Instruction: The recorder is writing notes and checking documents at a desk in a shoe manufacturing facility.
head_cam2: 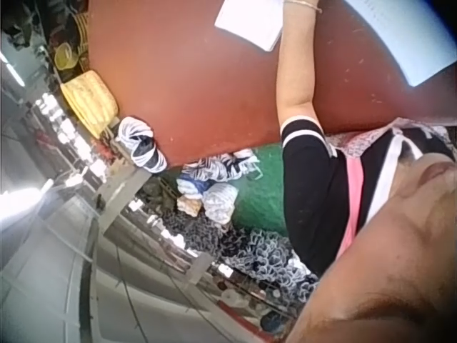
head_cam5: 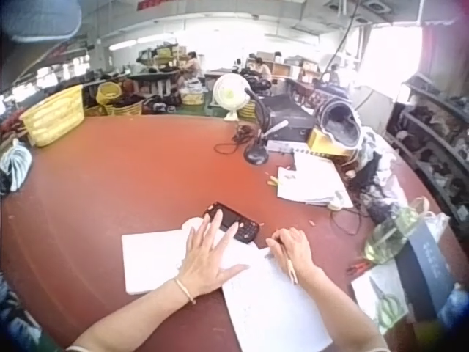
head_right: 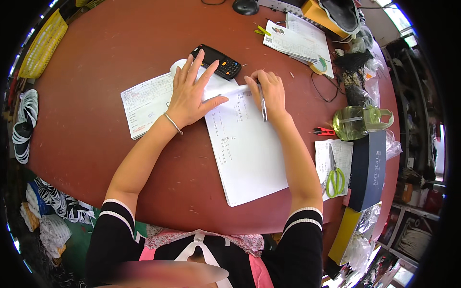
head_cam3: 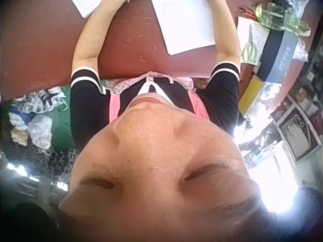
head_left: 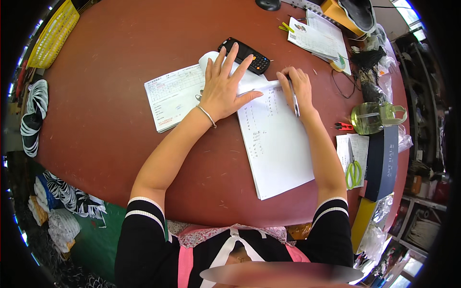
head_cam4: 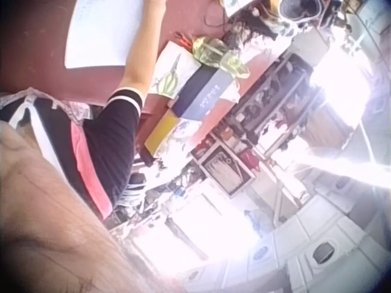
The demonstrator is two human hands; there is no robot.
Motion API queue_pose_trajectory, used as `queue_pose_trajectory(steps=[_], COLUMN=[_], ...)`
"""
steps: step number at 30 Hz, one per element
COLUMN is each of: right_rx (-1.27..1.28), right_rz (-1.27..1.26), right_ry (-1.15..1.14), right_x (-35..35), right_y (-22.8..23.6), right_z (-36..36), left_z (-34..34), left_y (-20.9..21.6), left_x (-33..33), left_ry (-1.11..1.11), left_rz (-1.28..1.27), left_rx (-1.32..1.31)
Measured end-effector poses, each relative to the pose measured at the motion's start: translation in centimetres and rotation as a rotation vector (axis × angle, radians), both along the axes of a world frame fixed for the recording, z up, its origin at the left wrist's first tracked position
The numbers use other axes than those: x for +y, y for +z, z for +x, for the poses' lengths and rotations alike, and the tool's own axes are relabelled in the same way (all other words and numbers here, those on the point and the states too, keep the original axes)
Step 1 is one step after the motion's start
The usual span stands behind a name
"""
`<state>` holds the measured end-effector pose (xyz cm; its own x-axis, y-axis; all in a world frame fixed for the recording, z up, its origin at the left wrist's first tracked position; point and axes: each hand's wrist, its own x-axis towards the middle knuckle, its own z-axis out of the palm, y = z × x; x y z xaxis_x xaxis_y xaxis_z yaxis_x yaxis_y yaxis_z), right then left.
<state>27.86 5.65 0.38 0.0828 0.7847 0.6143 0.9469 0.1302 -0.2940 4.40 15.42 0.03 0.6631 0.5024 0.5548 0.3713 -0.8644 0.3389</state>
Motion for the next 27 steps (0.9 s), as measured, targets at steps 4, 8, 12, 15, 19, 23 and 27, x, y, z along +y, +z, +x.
queue_pose_trajectory(steps=[4, 8, 12, 15, 19, 23, 27], right_rx=[0.132, 0.549, 0.675, 0.265, 0.159, 0.102, 0.168], right_rz=[-0.040, 0.056, 0.009, -0.150, -0.140, -0.156, -0.174], right_ry=[-0.072, -0.061, -0.218, -0.208, -0.345, -0.395, -0.379], right_x=[-2.8, -4.0, -1.5, 0.5, 1.7, 1.5, 2.6], right_y=[2.7, 3.5, 3.8, 2.4, -0.2, -0.4, -0.2], right_z=[0.8, 2.0, -0.1, -2.7, -1.9, -1.4, -2.4], left_z=[0.2, 0.1, -0.4, -2.0, -3.8, -4.8, -5.6], left_y=[-0.3, 0.6, -0.3, -0.1, -1.0, -0.9, 0.2], left_x=[0.1, 0.0, -0.9, -2.0, -3.7, -5.4, -6.0], left_ry=[-0.047, -0.283, -0.180, -0.128, -0.073, -0.082, -0.006], left_rz=[-0.061, -0.130, -0.046, -0.153, -0.157, -0.150, 0.005], left_rx=[0.004, -0.267, -0.248, -0.312, -0.308, -0.186, -0.068])
